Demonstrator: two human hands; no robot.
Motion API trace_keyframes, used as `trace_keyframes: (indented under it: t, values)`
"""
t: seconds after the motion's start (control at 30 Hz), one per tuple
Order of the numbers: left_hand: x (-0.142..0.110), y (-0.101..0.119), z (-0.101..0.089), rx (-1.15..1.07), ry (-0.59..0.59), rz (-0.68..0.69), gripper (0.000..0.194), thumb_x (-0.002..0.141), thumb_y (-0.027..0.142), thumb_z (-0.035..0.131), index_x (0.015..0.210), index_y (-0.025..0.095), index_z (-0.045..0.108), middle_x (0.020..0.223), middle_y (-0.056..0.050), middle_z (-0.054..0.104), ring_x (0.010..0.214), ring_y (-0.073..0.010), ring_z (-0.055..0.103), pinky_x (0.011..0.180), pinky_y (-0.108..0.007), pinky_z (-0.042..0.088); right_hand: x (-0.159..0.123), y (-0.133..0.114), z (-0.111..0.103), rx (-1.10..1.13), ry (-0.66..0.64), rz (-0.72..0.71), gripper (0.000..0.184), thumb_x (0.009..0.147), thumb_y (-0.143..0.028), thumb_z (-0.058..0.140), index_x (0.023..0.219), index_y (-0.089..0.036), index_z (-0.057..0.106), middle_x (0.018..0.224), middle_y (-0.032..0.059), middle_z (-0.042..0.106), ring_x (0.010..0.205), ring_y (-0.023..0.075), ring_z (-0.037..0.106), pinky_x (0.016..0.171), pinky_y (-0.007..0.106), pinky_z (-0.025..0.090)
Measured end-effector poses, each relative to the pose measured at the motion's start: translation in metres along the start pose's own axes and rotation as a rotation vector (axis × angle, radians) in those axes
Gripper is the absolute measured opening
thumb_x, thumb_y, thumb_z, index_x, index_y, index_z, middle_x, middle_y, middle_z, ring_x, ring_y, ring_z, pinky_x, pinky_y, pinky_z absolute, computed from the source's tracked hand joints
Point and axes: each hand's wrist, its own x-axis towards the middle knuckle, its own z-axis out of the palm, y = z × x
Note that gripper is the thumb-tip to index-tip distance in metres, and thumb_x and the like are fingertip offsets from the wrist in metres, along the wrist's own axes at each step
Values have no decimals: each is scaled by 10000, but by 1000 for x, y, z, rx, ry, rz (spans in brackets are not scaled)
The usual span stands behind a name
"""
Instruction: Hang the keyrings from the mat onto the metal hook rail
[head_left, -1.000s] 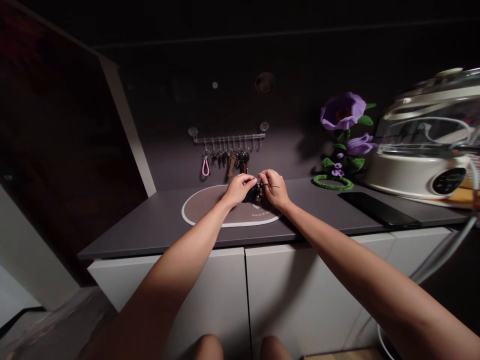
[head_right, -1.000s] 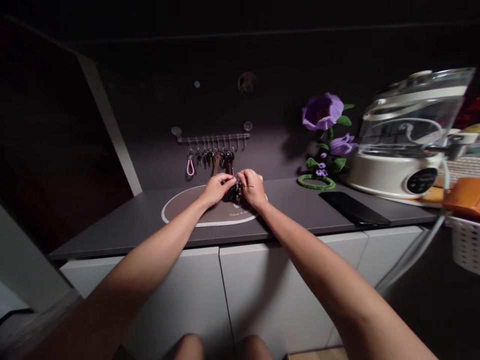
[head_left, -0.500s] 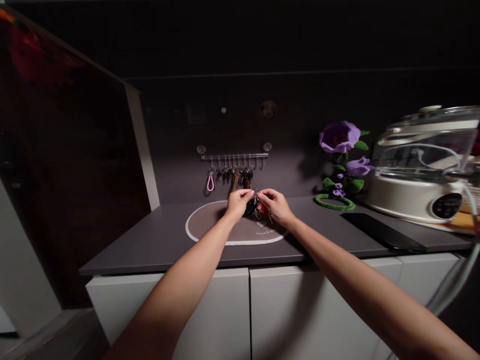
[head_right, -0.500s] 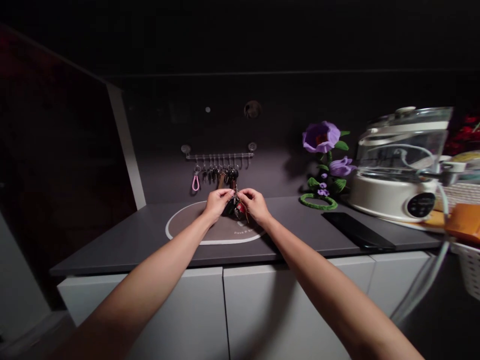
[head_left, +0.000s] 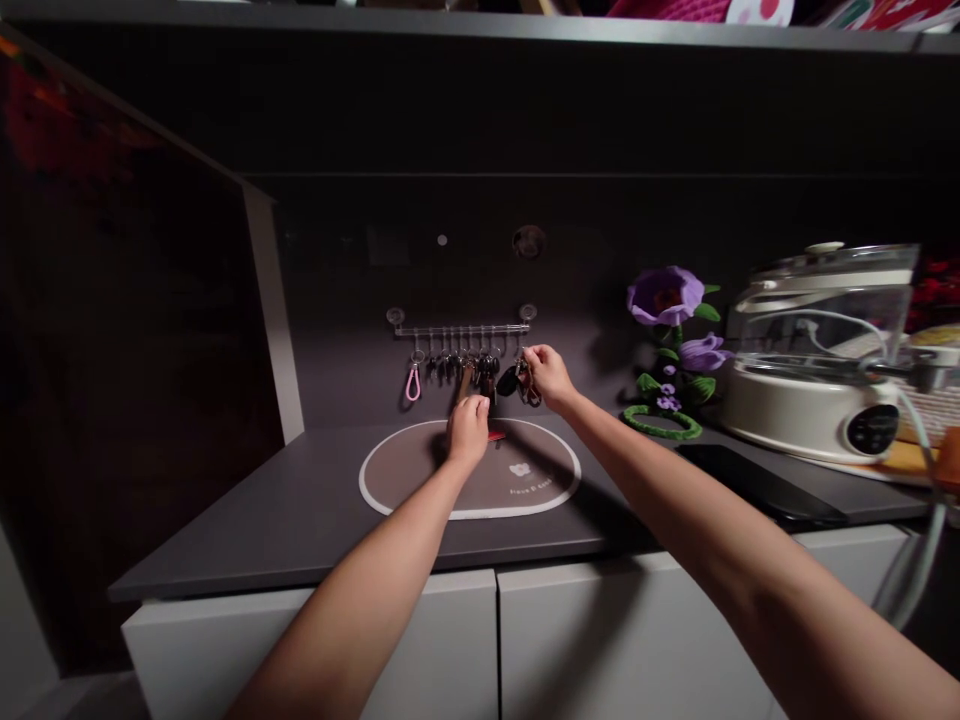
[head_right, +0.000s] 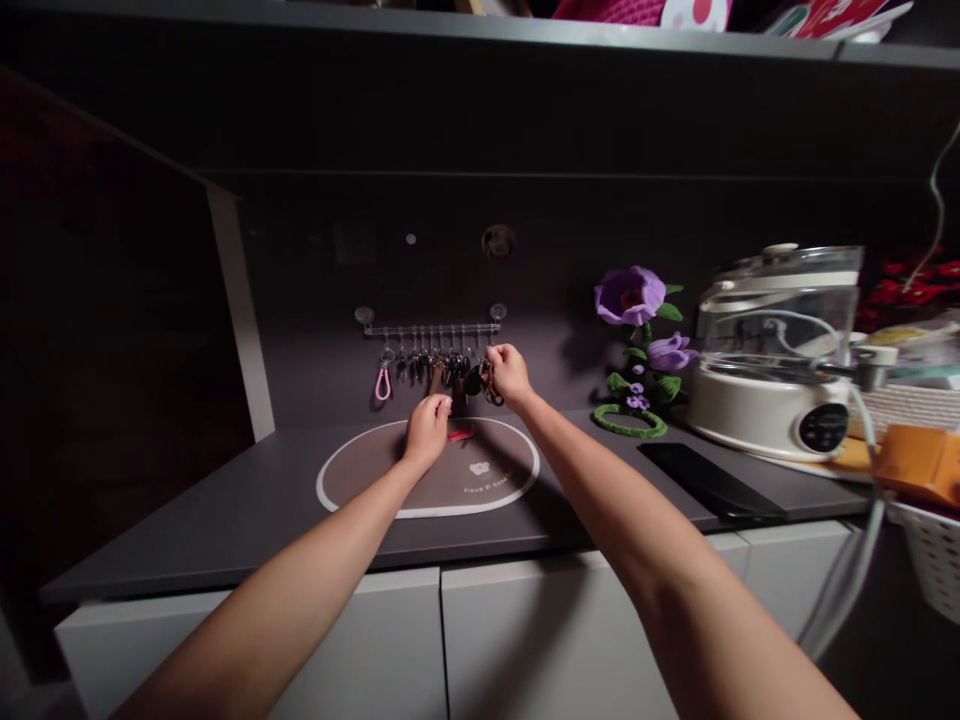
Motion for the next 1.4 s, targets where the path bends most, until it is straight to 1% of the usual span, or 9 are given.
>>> trace_keyframes:
  t: [0.2,0.33,0.63,0.8,0.93,1.03,1.17,1.3,1.4]
  values:
    - [-2,-1,3,93,-14,-38,288,870,218,311,755,162,569,772,-74,605,753,-172,540,701,-283,389,37,18,9,-201,183,-16,191,753,-334,461,678,-168,516,528,-12,531,483,107,485,529,234,399]
    - [-3,-5,7,105,-34,-30,298,877,226,293,782,165,568,796,-77,608,774,-176,540,717,-285,386,52,25,18,-263,236,-42,217,756,-338,454,666,-163,547,560,13,561,550,125,507,592,245,409]
    - [-4,-8,8,114,-44,-81,275,868,213,306,800,171,569,813,-75,620,785,-179,543,721,-282,386,67,30,34,-353,310,76,224,773,-328,453,684,-171,585,704,80,633,643,177,564,662,289,412]
    - [-3,-10,9,82,-45,-125,265,858,200,316,797,171,572,804,-73,616,781,-174,545,718,-277,392,61,40,33,-336,317,109,214,763,-323,459,699,-171,596,701,77,632,640,177,565,659,289,416]
    - [-2,-13,10,72,-38,-138,249,842,170,328,786,177,570,809,-64,610,782,-167,541,719,-273,394,55,44,32,-261,320,71,183,741,-319,478,708,-171,582,664,46,616,594,151,540,630,268,419]
    - [-2,-14,10,82,-38,-150,230,826,151,350,778,182,573,813,-60,605,788,-167,539,724,-275,392,52,45,32,-205,279,49,180,743,-321,471,752,-172,572,635,14,595,533,124,514,600,253,421]
    - [-2,-13,8,94,-52,-181,211,814,143,378,770,182,581,842,-70,605,806,-173,539,726,-276,390,47,44,29,-149,214,79,182,756,-291,452,836,-171,564,664,-1,588,483,99,504,569,242,426]
    - [-3,-14,7,102,-78,-163,206,809,144,397,756,183,592,837,-73,603,796,-173,539,727,-277,389,41,45,23,-90,158,93,232,762,-267,453,935,-155,560,731,17,611,516,96,523,576,244,441]
    - [-4,-15,7,101,-97,-152,197,805,147,416,763,186,604,836,-68,604,821,-171,541,743,-273,392,35,49,17,-92,146,100,278,768,-255,461,999,-134,560,864,68,638,653,121,576,650,263,459]
